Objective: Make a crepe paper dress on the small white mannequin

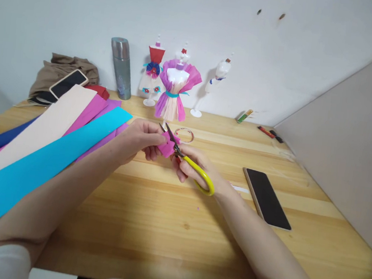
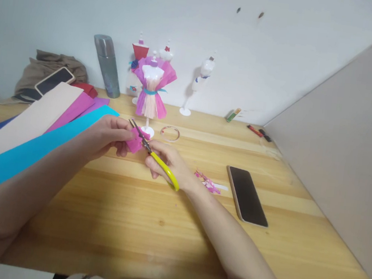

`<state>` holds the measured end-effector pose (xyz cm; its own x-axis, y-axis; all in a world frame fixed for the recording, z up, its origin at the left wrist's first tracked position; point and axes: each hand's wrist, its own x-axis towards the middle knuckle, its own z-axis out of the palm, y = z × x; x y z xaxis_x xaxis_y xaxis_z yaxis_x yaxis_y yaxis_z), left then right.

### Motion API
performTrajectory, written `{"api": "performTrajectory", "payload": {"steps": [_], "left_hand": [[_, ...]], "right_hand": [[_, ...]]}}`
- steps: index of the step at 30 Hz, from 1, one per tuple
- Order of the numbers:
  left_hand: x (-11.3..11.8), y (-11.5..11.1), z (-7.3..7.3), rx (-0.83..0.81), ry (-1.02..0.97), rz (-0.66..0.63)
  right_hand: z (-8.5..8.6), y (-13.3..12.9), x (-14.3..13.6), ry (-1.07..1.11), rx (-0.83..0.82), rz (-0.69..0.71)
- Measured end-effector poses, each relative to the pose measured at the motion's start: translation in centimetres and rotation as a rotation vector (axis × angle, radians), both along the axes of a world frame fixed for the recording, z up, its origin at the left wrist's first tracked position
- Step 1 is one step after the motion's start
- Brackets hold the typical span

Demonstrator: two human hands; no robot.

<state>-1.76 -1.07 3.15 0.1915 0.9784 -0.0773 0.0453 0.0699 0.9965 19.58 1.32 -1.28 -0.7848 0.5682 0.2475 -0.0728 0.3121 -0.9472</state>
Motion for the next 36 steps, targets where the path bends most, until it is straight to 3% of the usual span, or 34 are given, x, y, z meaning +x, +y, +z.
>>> {"api": "performTrajectory", "payload": {"steps": [36], "left_hand": [[-0.43,-0.22,0.60,0.039,0.077,-0.027]], "right_hand": [[-0.02,0.07,0.26,-0.015,-0.080,-0.011]]}}
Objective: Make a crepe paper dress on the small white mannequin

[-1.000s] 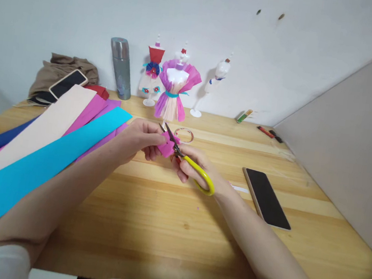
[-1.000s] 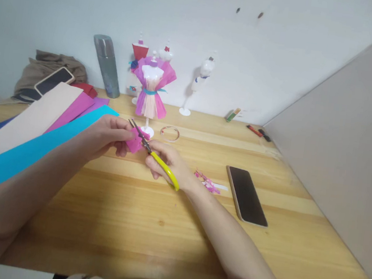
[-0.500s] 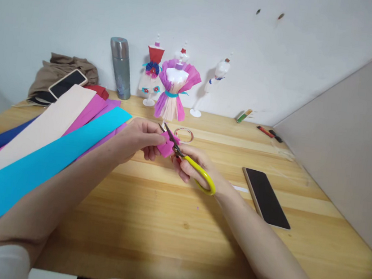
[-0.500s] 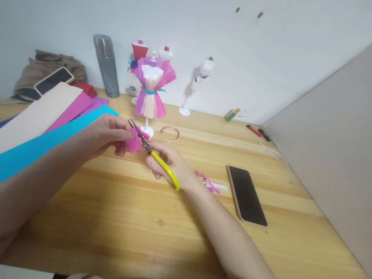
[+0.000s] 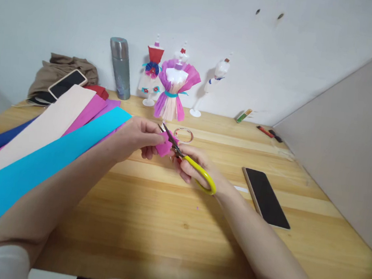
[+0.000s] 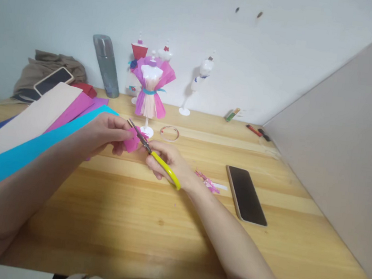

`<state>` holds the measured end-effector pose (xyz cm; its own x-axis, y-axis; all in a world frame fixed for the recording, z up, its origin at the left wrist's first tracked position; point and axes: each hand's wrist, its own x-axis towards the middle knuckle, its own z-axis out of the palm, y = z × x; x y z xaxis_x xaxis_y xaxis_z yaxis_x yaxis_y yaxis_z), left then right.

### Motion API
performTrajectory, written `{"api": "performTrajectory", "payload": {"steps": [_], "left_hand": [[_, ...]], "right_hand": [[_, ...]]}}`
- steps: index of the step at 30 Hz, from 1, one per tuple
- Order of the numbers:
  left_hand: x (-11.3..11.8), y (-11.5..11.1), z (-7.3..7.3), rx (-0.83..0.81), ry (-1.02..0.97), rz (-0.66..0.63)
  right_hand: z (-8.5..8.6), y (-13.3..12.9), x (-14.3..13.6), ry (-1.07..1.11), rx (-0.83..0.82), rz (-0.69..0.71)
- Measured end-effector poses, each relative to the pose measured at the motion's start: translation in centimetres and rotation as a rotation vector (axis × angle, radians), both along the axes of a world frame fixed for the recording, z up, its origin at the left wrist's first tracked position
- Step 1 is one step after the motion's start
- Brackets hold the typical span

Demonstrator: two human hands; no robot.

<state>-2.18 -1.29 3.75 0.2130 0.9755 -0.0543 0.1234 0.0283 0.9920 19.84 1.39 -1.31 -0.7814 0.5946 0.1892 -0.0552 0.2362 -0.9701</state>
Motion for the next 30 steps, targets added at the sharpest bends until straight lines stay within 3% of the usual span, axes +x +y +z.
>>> {"api": "performTrajectory", "payload": {"steps": [17,30], "left_hand": [[-0.23,-0.17,0.76,0.029,0.055,0.048],[-0.65,0.25,0.18,0.054,0.058,0.051]], "right_hand": [[-0.16,-0.02,0.18,0.004,-0.057,-0.020],[0.10,-0.09,0.25,-0.013,-0.070,-0.035]]}}
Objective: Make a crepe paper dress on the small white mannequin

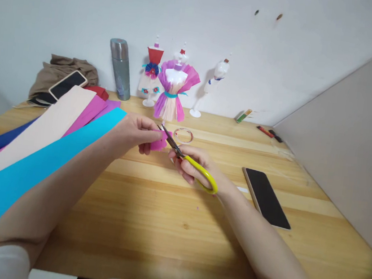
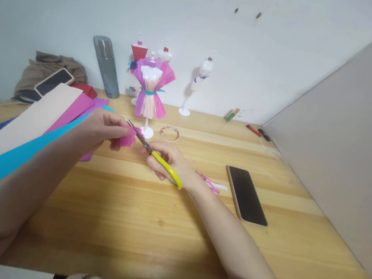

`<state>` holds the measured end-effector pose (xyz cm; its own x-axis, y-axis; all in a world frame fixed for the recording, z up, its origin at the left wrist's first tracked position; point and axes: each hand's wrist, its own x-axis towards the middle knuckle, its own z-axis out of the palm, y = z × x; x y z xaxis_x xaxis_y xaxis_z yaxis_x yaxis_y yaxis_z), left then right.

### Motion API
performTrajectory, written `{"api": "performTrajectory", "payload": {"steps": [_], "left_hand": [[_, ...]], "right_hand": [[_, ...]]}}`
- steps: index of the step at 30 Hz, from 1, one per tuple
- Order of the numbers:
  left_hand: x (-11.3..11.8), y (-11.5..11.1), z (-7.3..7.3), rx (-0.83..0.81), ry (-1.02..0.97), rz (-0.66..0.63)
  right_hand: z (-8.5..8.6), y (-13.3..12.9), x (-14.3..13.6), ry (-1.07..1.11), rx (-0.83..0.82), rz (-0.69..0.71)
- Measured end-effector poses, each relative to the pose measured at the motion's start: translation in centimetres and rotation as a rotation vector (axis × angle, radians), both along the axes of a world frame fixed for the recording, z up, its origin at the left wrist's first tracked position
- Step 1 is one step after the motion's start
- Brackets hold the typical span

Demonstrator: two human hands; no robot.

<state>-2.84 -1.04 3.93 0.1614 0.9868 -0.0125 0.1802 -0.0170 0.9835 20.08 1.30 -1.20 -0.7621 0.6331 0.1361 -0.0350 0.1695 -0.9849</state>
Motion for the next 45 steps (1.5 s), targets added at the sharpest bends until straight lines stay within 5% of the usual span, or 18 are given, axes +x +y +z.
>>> {"api": "performTrajectory", "payload": {"steps": [45], "left_hand": [[-0.47,0.04,0.22,0.027,-0.003,0.051]], "right_hand": [[0.01,-0.17,0.03,-0.023,-0.032,-0.017]]}}
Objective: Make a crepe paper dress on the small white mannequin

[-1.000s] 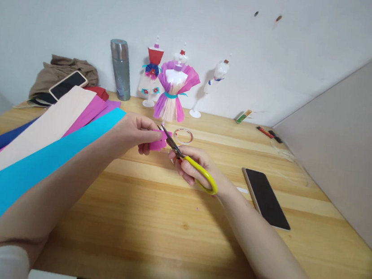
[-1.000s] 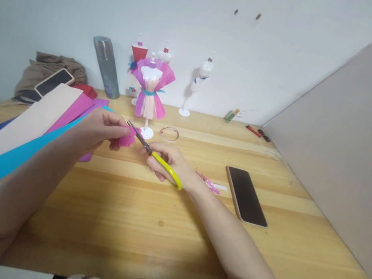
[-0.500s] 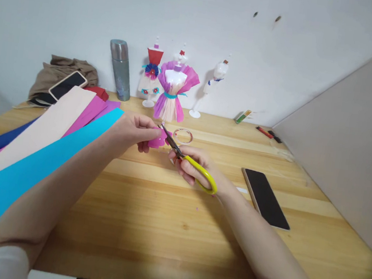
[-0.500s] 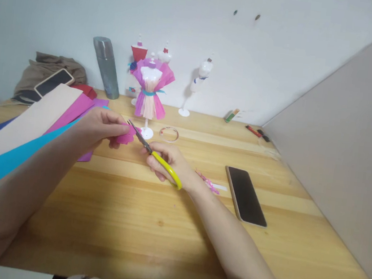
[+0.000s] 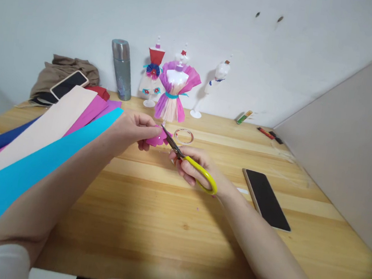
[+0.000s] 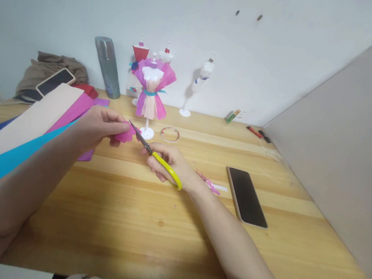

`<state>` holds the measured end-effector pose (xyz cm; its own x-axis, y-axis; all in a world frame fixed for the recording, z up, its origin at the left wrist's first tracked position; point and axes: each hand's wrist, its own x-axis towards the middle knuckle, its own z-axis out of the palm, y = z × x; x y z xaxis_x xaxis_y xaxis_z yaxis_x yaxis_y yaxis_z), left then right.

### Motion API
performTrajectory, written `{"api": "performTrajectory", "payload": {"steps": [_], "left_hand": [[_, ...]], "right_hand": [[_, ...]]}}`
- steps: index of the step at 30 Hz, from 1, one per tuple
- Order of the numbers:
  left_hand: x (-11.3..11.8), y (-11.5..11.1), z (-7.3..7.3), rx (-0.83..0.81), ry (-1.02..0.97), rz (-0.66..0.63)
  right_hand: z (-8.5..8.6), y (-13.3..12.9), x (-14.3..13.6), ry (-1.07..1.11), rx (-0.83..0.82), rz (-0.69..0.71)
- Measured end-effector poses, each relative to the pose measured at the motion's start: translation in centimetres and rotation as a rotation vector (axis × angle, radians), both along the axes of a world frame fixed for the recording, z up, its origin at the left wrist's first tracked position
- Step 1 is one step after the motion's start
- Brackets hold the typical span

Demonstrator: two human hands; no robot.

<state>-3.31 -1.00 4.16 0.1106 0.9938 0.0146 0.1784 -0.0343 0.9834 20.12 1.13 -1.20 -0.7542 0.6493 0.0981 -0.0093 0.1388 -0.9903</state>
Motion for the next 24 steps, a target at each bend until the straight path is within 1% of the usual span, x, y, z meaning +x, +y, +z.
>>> {"api": "performTrajectory", "payload": {"steps": [8,17,19,22,24], "left_hand": [[0.17,-0.13,0.28,0.006,-0.030,0.008],[0.00,0.38,-0.50,0.012,-0.041,0.053],[-0.04,0.26,-0.37,-0.020,-0.052,0.032],[0.14,-0.10,0.08,-0.075,-0.042,-0.034],[0.36,-0.29,0.33,-0.089,-0.022,-0.048]], "right_hand": [[-0.13,0.04,0.08,-0.009,-0.005,-0.003],[-0.14,0.09,0.05,-0.001,-0.007,-0.013],[-0.12,0.12,0.03,0.003,-0.007,-0.024],[-0.14,0.18,-0.02,0.000,-0.010,-0.038],[-0.19,0.21,-0.05,-0.002,-0.007,-0.037]]}}
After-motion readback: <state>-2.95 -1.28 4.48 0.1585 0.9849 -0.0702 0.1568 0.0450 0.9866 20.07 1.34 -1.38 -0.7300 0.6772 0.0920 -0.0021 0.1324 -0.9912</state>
